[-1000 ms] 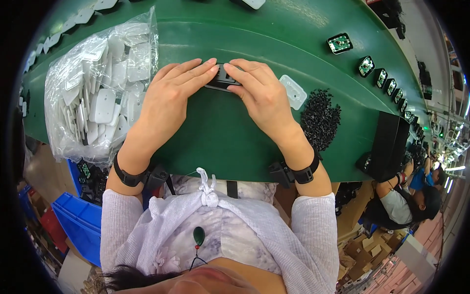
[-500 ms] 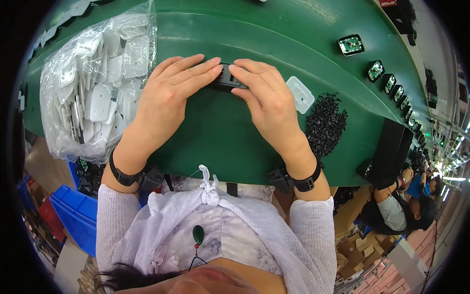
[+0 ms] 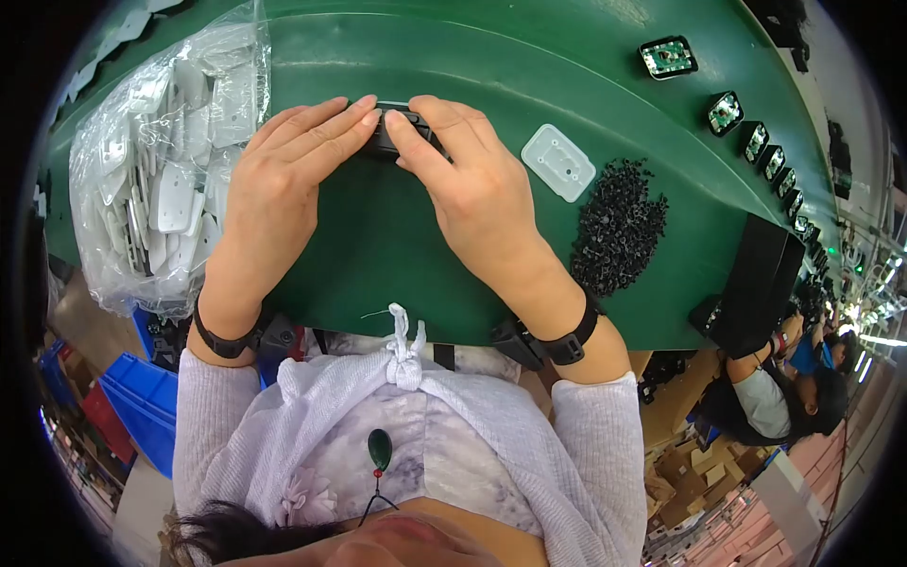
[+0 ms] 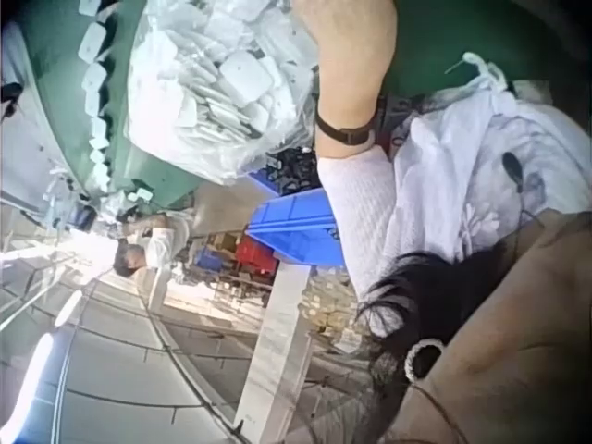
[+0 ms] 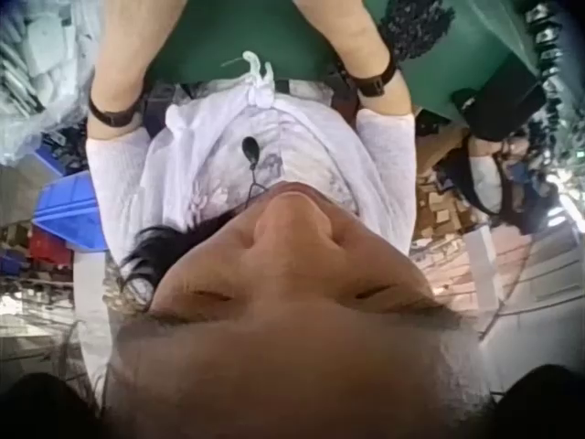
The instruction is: The person assembles electronic devices by picking up a white plastic base, inserting a small black component, and pressing a black housing onto the base before placing it on a green surface.
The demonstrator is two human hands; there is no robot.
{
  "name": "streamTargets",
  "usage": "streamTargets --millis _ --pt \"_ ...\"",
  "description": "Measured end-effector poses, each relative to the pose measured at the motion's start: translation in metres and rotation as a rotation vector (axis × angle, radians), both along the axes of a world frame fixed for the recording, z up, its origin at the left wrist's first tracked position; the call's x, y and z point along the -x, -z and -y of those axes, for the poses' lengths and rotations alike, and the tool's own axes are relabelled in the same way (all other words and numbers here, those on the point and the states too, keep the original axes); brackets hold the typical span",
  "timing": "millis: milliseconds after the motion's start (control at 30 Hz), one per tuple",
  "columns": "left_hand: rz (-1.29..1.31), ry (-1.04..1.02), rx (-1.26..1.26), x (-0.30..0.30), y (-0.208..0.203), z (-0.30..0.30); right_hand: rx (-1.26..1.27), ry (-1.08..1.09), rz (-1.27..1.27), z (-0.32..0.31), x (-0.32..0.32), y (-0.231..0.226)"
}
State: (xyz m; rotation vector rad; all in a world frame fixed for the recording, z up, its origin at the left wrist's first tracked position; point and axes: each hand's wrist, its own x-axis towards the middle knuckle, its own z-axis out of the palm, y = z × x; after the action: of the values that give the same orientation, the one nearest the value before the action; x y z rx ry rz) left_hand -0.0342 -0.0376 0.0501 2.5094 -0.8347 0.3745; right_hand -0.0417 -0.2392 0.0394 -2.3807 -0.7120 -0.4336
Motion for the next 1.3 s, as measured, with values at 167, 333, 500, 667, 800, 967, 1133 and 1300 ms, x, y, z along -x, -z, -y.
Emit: streamTargets --millis 167,333,500,667,800,967,1133,1300 --pt "0.019 0.019 0.092 -0.006 0.009 0.006 -0.070 -0.038 -0.006 0.011 -0.006 0.001" --pt "0.041 0.020 0.160 -0.005 0.010 0.005 -0.089 -0.029 -0.004 0.012 -0.005 -0.007" --pt "0.009 -0.001 0.099 -0.004 0.016 0.005 -0.048 -0.029 -0.045 0.010 -0.004 -0.002" --pt "-0.007 -0.013 0.079 0.000 0.015 0.003 -0.002 -0.012 -0.040 0.006 -0.002 0.000" --pt "0.033 -0.008 -0.016 0.005 0.011 0.005 0.007 -0.021 -0.019 0.007 -0.001 0.003" --pt "0.045 -0.016 -0.047 0.012 0.010 0.012 0.090 0.008 0.031 0.008 0.003 0.005" --pt "0.074 -0.002 -0.048 0.013 0.010 0.010 0.093 -0.002 -0.033 0.008 0.001 0.000" --pt "0.118 -0.025 -0.085 0.013 0.015 0.017 0.058 0.034 -0.025 0.005 0.002 0.001"
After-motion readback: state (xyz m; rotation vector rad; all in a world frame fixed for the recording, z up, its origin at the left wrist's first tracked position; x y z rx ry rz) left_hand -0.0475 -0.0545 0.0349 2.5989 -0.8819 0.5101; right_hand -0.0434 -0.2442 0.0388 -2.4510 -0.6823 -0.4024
